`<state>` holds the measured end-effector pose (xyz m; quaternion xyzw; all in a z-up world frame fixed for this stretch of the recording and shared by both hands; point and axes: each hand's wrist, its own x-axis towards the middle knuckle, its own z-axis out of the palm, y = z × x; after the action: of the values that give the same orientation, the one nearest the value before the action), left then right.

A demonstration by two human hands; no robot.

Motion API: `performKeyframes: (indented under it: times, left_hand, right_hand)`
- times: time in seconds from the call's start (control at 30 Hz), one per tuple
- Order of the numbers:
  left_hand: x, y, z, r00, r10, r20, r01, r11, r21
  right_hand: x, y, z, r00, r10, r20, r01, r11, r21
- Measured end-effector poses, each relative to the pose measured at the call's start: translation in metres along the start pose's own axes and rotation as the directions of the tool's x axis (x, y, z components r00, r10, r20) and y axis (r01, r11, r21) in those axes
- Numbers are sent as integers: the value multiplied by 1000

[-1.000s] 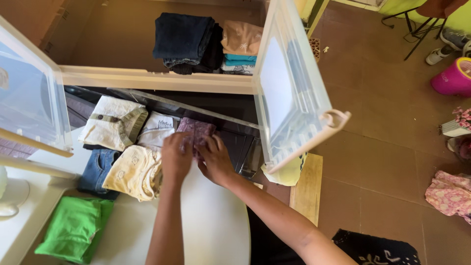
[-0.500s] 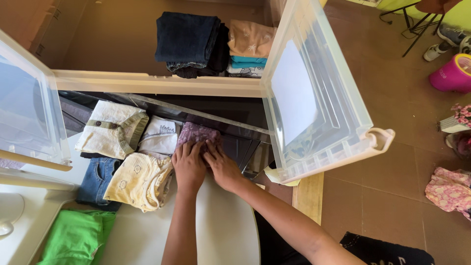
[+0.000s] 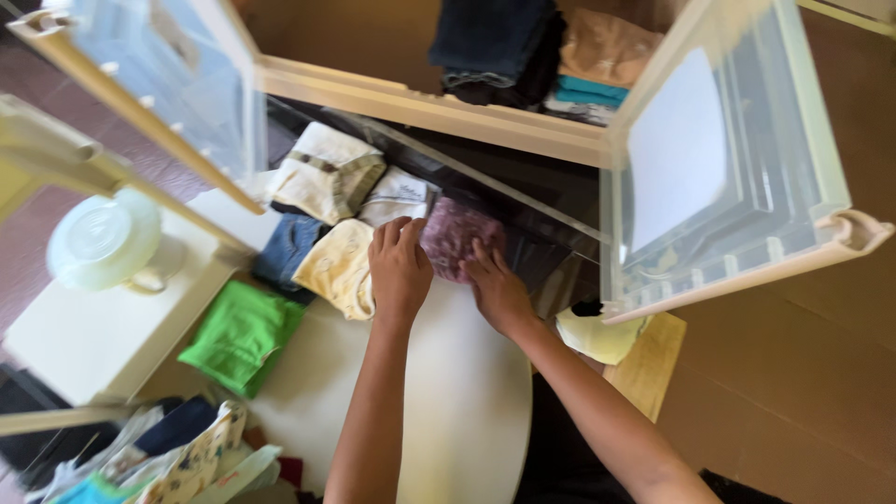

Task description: The person picks up folded clothes from a table, places them into a storage cabinet, and then folds additional items of clothing on the table.

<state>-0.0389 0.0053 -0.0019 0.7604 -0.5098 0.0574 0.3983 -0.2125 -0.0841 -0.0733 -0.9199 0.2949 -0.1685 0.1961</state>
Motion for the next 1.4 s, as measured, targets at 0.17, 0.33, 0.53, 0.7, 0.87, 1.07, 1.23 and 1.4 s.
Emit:
performKeyframes:
  times: [0.17, 0.33, 0.53, 0.7, 0.87, 1.07, 1.23, 1.4]
  left_hand:
    - [-18, -30, 1, 994, -77, 75, 69, 993, 100]
    - [-25, -13, 1, 996, -61, 63, 50, 985, 164]
    - [-30, 14, 19, 933, -35, 358, -50, 973, 224]
    - [-50, 13, 40, 951, 26, 308, -103, 965, 239]
    - [-48, 8, 31, 960, 99, 261, -146, 975, 168]
    - [-31, 28, 7, 979, -190, -74, 153, 925, -349]
    - [-19, 62, -19, 579, -387, 718, 791, 53, -609]
    - [-26, 86, -13, 684, -381, 622, 715, 179, -676]
  right_hand:
    - [-14, -5, -7, 995, 13, 97, -8, 999, -53]
    - [-11, 18, -7, 960, 139, -243, -91, 976, 196]
    - [24, 28, 4, 731, 591, 341, -623, 375, 686]
    - [28, 21, 20, 883, 461, 87, -284, 377, 881]
    - [22, 28, 22, 900, 421, -109, -175, 579, 796]
    - [-14, 16, -8, 897, 385, -218, 9, 478, 879]
    - [-41, -16, -62, 916, 401, 24, -58, 73, 996]
    - [-46, -28, -95, 886, 453, 99, -209, 199, 957]
